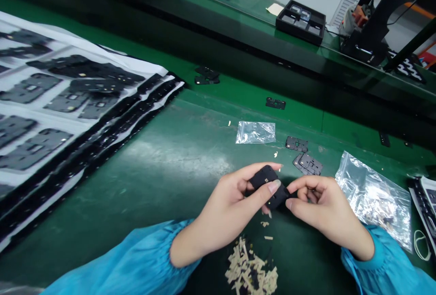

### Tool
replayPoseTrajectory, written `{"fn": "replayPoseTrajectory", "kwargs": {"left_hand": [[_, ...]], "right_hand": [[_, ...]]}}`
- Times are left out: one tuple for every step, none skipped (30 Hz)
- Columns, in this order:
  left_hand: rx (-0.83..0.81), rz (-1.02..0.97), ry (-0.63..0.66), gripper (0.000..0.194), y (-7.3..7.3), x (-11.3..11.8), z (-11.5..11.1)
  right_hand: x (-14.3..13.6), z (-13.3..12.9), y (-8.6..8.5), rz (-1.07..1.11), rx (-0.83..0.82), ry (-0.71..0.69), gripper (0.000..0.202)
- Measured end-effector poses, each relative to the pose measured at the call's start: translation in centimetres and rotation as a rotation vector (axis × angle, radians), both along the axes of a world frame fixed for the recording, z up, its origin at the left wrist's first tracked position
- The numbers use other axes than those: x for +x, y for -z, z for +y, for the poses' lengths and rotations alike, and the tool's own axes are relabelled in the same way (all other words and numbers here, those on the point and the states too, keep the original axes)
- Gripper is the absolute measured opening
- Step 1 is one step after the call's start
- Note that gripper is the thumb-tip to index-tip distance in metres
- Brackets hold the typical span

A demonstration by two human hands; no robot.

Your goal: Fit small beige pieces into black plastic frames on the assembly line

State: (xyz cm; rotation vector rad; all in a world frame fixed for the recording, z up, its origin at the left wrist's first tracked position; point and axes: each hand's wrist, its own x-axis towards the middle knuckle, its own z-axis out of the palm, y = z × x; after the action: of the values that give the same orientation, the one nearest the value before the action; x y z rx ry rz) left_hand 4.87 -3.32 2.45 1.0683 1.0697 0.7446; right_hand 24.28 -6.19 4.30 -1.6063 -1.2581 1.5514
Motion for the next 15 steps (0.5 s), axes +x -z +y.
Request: {"fn": "replayPoseTrajectory", "kwargs": {"left_hand": [[-0.005, -0.006, 0.006, 0.041, -0.03, -0.01, 0.07], [-0.012, -0.014, 0.013, 0.041, -0.07, -0.03, 0.13], [-0.019, -0.023, 0.020, 0.040, -0.11, -0.03, 0.21], [-0.026, -0.031, 0.025, 0.040, -0.14, -0.04, 0.27], [-0.034, -0.037, 0.029, 0.040, -0.17, -0.04, 0.33], [-0.040, -0.040, 0.031, 0.040, -0.19, -0.05, 0.38], [-0.044, -0.042, 0.033, 0.040, -0.21, -0.05, 0.41], [-0.048, -0.042, 0.034, 0.039, -0.22, -0.06, 0.42], [-0.049, -0.041, 0.035, 0.039, -0.23, -0.06, 0.41], [-0.046, -0.040, 0.036, 0.039, -0.23, -0.06, 0.39], [-0.043, -0.037, 0.035, 0.038, -0.23, -0.05, 0.36], [-0.040, -0.031, 0.034, 0.038, -0.22, -0.04, 0.31], [-0.037, -0.021, 0.034, 0.039, -0.23, -0.03, 0.26], [-0.035, -0.011, 0.032, 0.039, -0.24, -0.01, 0.21], [-0.031, -0.004, 0.029, 0.039, -0.26, 0.02, 0.15]], "right_hand": [[-0.01, 0.00, -0.02, 0.002, 0.002, 0.000, 0.014], [-0.02, 0.01, -0.02, 0.006, 0.004, -0.001, 0.013], [-0.03, 0.01, -0.02, 0.009, 0.006, -0.002, 0.013], [-0.03, 0.01, -0.02, 0.011, 0.007, -0.003, 0.013], [-0.01, 0.01, -0.02, 0.014, 0.005, -0.005, 0.013], [0.02, 0.01, -0.03, 0.016, 0.003, -0.008, 0.012], [0.06, 0.01, -0.05, 0.018, -0.001, -0.010, 0.012], [0.10, 0.01, -0.08, 0.017, -0.002, -0.012, 0.012], [0.14, 0.02, -0.12, 0.012, 0.003, -0.012, 0.013], [0.18, 0.01, -0.16, 0.003, 0.015, -0.009, 0.013], [0.20, 0.00, -0.20, -0.010, 0.032, -0.006, 0.013], [0.21, -0.01, -0.22, -0.027, 0.051, -0.002, 0.014], [0.21, -0.04, -0.24, -0.046, 0.070, 0.002, 0.014], [0.19, -0.08, -0.24, -0.066, 0.084, 0.004, 0.013], [0.17, -0.13, -0.22, -0.088, 0.095, 0.004, 0.012]]}}
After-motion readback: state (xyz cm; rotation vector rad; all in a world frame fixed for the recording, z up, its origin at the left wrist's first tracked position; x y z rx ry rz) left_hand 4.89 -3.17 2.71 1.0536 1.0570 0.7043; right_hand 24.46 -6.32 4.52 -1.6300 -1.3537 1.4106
